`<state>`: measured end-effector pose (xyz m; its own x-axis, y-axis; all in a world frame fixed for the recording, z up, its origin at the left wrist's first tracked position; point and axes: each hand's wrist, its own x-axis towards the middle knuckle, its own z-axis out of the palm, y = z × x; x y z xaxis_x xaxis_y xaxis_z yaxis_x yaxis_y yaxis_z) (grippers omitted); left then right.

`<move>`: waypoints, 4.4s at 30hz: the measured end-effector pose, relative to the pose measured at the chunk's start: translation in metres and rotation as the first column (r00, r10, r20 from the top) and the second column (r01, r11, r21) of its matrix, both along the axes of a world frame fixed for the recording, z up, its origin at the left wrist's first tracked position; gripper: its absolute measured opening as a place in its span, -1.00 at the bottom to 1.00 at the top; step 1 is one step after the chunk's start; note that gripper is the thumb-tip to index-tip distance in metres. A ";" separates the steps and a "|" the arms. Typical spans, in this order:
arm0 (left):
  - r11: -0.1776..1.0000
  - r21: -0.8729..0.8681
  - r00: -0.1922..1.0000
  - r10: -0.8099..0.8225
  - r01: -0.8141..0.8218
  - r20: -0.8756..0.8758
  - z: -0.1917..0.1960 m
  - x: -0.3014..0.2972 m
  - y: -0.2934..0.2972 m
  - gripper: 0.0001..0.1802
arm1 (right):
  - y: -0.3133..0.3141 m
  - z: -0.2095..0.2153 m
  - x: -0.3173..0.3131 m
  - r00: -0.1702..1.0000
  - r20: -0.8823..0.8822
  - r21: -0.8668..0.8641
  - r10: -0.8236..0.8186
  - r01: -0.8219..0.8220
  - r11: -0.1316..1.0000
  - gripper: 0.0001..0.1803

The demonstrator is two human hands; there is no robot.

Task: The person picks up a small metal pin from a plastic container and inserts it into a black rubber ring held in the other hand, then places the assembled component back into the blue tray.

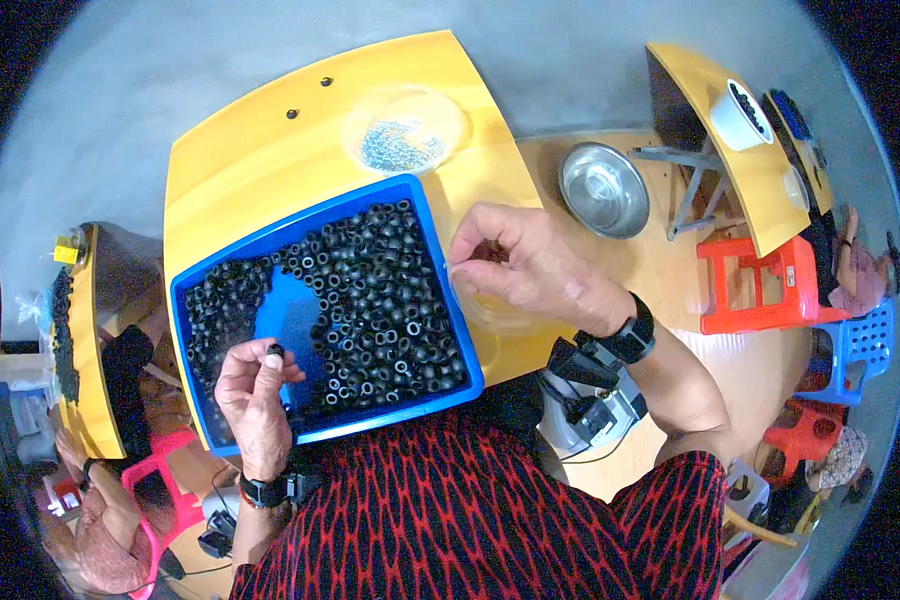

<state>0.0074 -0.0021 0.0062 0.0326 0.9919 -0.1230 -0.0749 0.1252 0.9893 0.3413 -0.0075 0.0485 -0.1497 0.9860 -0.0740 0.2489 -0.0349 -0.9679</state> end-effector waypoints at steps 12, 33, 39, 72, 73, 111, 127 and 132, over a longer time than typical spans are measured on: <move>0.992 -0.008 0.975 -0.124 0.128 0.187 -0.005 -0.007 0.002 -0.81 | 0.026 0.009 -0.082 0.976 -0.181 0.036 0.124 -0.120 0.992 -0.94; 0.994 -0.005 0.931 -0.097 0.105 0.351 0.000 -0.041 -0.002 -0.80 | 0.048 0.014 -0.182 0.920 0.239 0.381 0.310 -0.383 0.841 -0.68; 0.994 -0.011 0.951 -0.100 0.108 0.293 -0.002 -0.041 0.000 -0.84 | 0.048 0.014 -0.185 0.858 0.402 0.373 0.319 -0.472 0.799 -0.72; 0.921 0.195 0.897 0.251 -0.336 0.363 -0.007 -0.088 0.004 -0.80 | 0.069 -0.038 -0.215 0.729 0.531 0.231 0.431 -0.614 0.755 -0.81; 0.921 0.193 0.899 0.256 -0.338 0.355 -0.007 -0.088 0.005 -0.81 | 0.070 -0.042 -0.218 0.709 0.548 0.213 0.444 -0.632 0.745 -0.83; 0.962 -0.122 0.769 -0.114 0.243 0.630 0.004 -0.026 0.002 -0.84 | 0.048 0.033 -0.168 0.828 0.414 0.362 0.379 -0.532 0.766 -0.79; 0.963 -0.168 0.853 -0.100 0.213 0.512 -0.002 -0.023 0.004 -0.88 | 0.059 0.032 -0.170 0.671 0.583 0.310 0.458 -0.704 0.639 -0.83; 0.960 -0.173 0.851 -0.101 0.219 0.515 -0.005 -0.024 0.003 -0.90 | 0.061 0.033 -0.174 0.651 0.581 0.300 0.488 -0.729 0.615 -0.84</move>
